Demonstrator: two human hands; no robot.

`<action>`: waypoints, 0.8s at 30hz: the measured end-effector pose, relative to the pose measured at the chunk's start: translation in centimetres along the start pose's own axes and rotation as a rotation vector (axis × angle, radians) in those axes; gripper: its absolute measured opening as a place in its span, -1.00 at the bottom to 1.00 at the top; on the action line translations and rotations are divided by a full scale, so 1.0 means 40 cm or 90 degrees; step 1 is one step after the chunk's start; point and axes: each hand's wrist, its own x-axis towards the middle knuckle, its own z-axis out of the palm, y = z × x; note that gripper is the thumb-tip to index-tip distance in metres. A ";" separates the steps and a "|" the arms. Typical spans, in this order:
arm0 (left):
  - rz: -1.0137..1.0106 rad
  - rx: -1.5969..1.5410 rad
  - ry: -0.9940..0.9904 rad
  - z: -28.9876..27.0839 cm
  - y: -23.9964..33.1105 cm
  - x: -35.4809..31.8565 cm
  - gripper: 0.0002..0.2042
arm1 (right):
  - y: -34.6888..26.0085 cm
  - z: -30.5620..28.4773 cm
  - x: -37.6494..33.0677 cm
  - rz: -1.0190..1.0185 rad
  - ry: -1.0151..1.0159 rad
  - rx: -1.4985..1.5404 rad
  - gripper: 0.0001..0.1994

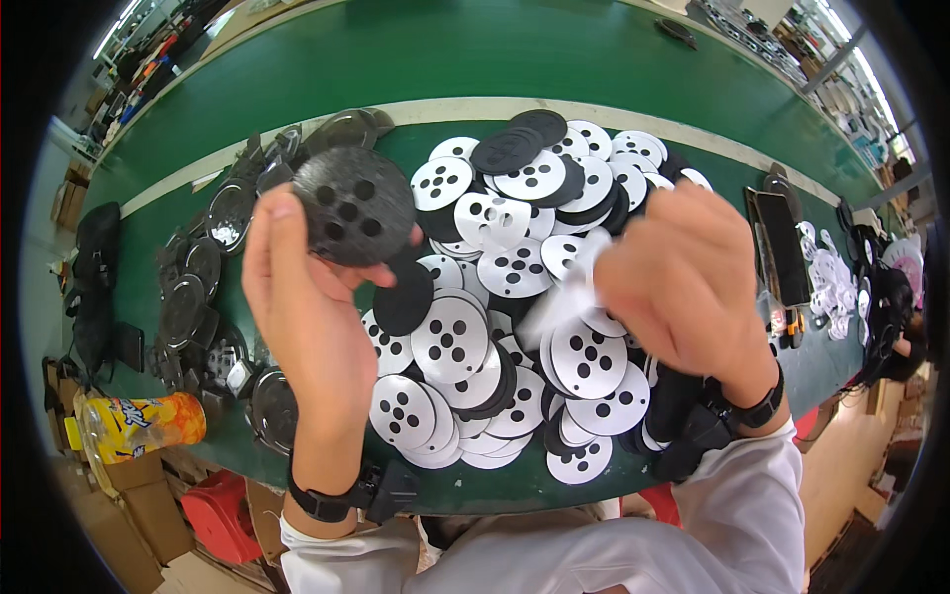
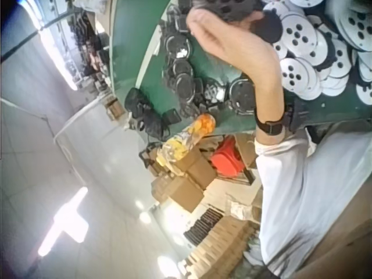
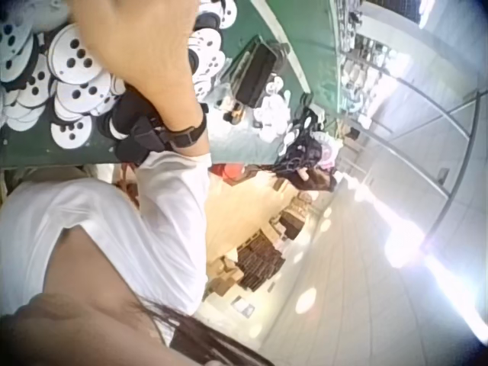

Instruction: Assembling black rubber pads into clear circular plastic housings on a workshop bench.

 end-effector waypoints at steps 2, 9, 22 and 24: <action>0.016 0.027 0.084 -0.002 0.000 0.011 -0.74 | 0.004 -0.001 -0.001 0.181 -0.058 -0.014 -0.78; 0.141 0.116 -0.143 0.030 -0.010 -0.016 -0.74 | 0.016 -0.012 -0.004 0.252 -0.024 0.189 -0.91; 0.292 0.280 -0.320 0.064 -0.022 -0.052 -0.73 | 0.005 0.020 -0.031 0.333 -0.035 0.640 -0.76; 0.296 0.278 -0.334 0.066 -0.025 -0.055 -0.75 | 0.007 0.024 -0.028 0.312 -0.105 0.590 -0.63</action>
